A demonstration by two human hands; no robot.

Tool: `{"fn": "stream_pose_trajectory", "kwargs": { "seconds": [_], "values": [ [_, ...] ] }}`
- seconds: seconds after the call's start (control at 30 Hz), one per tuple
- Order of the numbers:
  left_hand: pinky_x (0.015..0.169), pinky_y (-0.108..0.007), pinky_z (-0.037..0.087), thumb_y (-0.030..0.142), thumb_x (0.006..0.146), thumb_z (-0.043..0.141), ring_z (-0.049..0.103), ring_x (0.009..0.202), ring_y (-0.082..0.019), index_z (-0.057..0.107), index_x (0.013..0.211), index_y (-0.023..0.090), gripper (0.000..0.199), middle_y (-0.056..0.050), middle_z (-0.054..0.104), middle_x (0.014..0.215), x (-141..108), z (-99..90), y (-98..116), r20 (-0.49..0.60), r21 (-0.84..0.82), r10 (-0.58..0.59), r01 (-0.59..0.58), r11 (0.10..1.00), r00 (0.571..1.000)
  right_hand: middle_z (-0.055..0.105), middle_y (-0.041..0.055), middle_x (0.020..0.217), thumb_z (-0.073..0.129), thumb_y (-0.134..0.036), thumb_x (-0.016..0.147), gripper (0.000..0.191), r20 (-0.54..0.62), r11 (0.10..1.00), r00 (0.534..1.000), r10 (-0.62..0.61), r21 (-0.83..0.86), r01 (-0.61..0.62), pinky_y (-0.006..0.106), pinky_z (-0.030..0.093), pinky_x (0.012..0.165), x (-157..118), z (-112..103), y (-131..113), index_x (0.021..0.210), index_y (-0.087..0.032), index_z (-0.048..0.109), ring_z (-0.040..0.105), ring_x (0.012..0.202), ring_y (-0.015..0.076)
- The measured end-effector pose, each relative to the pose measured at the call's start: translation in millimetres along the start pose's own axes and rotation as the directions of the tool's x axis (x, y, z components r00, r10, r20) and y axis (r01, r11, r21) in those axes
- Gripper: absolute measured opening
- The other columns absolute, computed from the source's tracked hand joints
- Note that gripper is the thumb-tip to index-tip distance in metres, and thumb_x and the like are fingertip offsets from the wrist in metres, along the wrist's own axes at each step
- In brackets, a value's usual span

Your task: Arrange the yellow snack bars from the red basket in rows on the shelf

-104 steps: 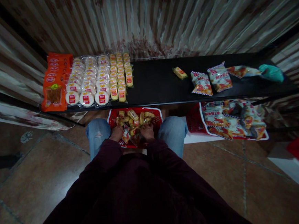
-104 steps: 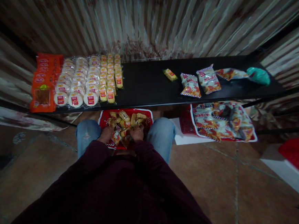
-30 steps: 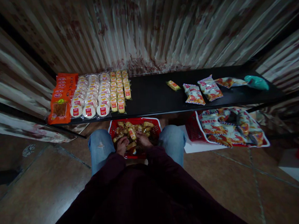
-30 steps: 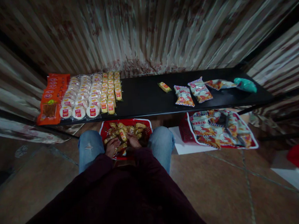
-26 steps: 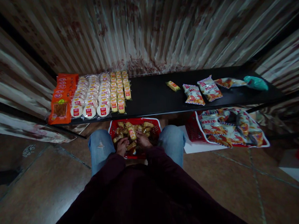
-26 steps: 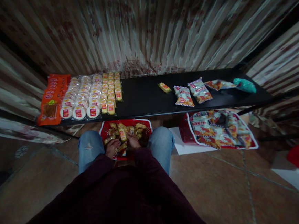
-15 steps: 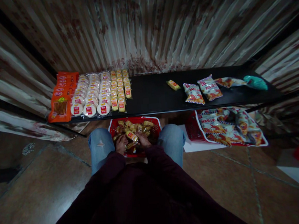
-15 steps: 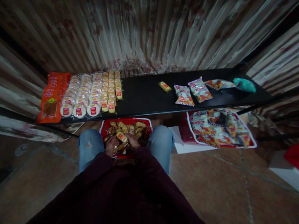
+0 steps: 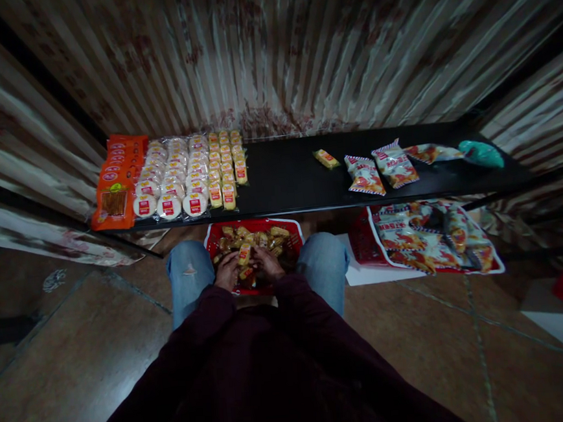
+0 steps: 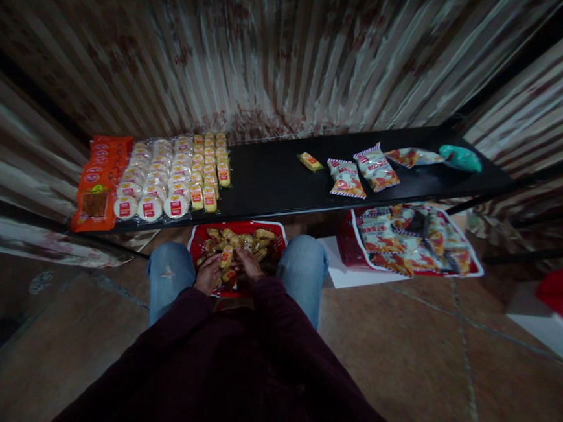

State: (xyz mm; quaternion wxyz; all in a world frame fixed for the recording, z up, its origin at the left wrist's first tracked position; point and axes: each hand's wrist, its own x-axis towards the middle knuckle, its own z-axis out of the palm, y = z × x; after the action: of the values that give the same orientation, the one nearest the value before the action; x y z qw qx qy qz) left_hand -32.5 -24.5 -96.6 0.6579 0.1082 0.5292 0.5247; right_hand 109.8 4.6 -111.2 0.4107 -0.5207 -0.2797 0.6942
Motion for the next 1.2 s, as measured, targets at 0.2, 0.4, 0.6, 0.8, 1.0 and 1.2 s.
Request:
{"fn": "stream_pose_trajectory", "kwargs": {
  "seconds": [0.2, 0.4, 0.6, 0.8, 1.0, 1.2],
  "values": [
    [0.071, -0.027, 0.05, 0.016, 0.064, 0.076, 0.065, 0.075, -0.014, 0.065, 0.092, 0.013, 0.03, -0.007, 0.07, 0.085, -0.6, -0.4, -1.6, 0.022, -0.049, -0.046, 0.047, 0.998, 0.999, 0.069, -0.001, 0.072, 0.083, -0.036, 0.049, 0.04, 0.008, 0.998, 1.0, 0.008, 0.069, -0.009, 0.025, 0.046, 0.061, 3.6, 1.2, 9.6, 0.081, -0.019, 0.067, 0.06, 0.062, 0.0119],
    [0.072, -0.027, 0.05, 0.013, 0.059, 0.078, 0.064, 0.072, -0.013, 0.064, 0.091, 0.014, 0.035, -0.004, 0.07, 0.082, -2.9, 5.9, 1.1, 0.041, -0.046, -0.022, 0.024, 0.999, 0.999, 0.067, -0.0022, 0.068, 0.083, -0.039, 0.046, 0.039, -0.039, 0.998, 0.999, 0.005, 0.068, -0.003, 0.028, 0.046, 0.064, 8.8, -0.4, 15.2, 0.076, -0.02, 0.065, 0.059, 0.062, 0.0121],
    [0.064, -0.024, 0.049, 0.012, 0.057, 0.077, 0.063, 0.068, -0.012, 0.062, 0.089, 0.016, 0.036, -0.002, 0.068, 0.079, -1.9, 15.8, 5.3, 0.003, 0.006, 0.012, -0.012, 1.0, 1.0, 0.067, -0.0014, 0.07, 0.081, -0.043, 0.048, 0.037, -0.05, 0.997, 0.998, -0.037, 0.066, 0.04, 0.027, 0.045, 0.062, 10.3, -0.1, 12.0, 0.074, -0.021, 0.065, 0.058, 0.063, 0.0126],
    [0.062, -0.024, 0.049, 0.01, 0.059, 0.074, 0.062, 0.07, -0.012, 0.059, 0.082, 0.017, 0.028, -0.002, 0.065, 0.082, -3.1, 26.9, 7.5, -0.036, 0.1, 0.058, -0.055, 0.994, 0.998, 0.066, -0.0022, 0.068, 0.083, -0.043, 0.043, 0.042, -0.096, 0.986, 0.995, -0.025, 0.162, 0.041, 0.026, 0.044, 0.062, 6.2, 2.0, 5.5, 0.074, -0.02, 0.064, 0.057, 0.06, 0.0118],
    [0.068, -0.025, 0.049, 0.009, 0.063, 0.07, 0.062, 0.075, -0.013, 0.061, 0.082, 0.017, 0.023, -0.003, 0.065, 0.084, -10.4, 38.1, 14.6, -0.014, 0.129, 0.063, -0.061, 0.99, 0.998, 0.067, -0.001, 0.07, 0.083, -0.04, 0.043, 0.043, -0.103, 0.975, 0.994, -0.039, 0.213, 0.06, 0.029, 0.045, 0.066, -1.0, 1.8, -2.2, 0.076, -0.02, 0.064, 0.059, 0.064, 0.0142],
    [0.068, -0.023, 0.048, 0.008, 0.062, 0.07, 0.061, 0.076, -0.013, 0.063, 0.089, 0.017, 0.029, -0.004, 0.065, 0.09, -19.8, 50.8, 20.2, 0.03, 0.194, 0.099, -0.103, 0.976, 0.995, 0.068, -0.001, 0.072, 0.082, -0.039, 0.045, 0.04, -0.124, 0.964, 0.988, -0.091, 0.238, 0.119, 0.031, 0.047, 0.07, -6.4, 2.8, -13.4, 0.076, -0.021, 0.064, 0.061, 0.068, 0.0157]
  ]
}}
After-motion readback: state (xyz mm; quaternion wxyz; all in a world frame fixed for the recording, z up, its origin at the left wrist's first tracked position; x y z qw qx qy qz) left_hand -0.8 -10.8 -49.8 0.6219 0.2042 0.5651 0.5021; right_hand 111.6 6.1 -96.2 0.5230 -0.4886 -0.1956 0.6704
